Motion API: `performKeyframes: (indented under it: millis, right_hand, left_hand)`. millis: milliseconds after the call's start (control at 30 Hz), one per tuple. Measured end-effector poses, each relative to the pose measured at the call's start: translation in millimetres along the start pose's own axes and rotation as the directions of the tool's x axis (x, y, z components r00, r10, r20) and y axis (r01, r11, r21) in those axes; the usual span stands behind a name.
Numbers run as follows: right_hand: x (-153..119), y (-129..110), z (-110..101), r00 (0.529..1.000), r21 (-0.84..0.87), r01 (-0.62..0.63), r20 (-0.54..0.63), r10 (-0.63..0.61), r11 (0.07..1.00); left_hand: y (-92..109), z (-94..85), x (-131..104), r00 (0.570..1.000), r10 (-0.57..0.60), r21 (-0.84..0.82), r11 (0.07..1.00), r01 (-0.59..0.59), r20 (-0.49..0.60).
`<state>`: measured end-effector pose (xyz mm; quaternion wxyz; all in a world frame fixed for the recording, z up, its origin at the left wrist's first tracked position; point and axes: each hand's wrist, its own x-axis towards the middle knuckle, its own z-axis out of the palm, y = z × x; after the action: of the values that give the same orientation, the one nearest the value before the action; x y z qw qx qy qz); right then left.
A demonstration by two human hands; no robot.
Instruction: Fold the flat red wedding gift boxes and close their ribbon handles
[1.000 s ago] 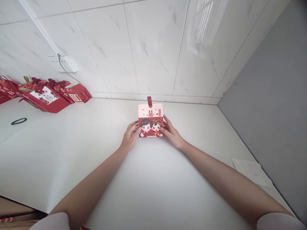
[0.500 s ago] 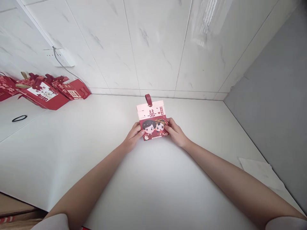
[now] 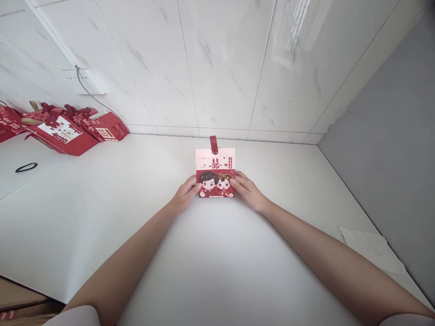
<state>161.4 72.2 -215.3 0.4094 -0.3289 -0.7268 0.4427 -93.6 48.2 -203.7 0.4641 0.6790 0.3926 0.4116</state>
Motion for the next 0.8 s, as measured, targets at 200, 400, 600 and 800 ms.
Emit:
performKeyframes:
  millis: [200,400,600,800]
  right_hand:
    - [-1.8,2.7,0.0,0.998,0.020,-0.045,-0.045,0.046,0.999]
    - [-4.3,3.4,0.4,0.999,-0.048,-0.038,-0.024,0.037,0.998]
    - [-5.6,1.1,0.0,1.000,-0.063,0.007,-0.004,-0.007,0.998]
    - [-4.5,-2.4,0.5,1.000,-0.093,-0.003,-0.008,0.003,0.996]
  left_hand:
    - [3.6,4.8,-2.0,0.996,-0.077,-0.009,0.997,0.076,-0.047]
    - [4.3,8.0,-3.6,0.997,-0.066,0.070,0.995,0.068,-0.026]
    - [7.6,3.5,-3.1,0.999,-0.039,0.162,0.986,0.035,0.022]
    - [8.2,-1.7,-0.7,0.998,-0.061,0.248,0.967,0.060,-0.002]
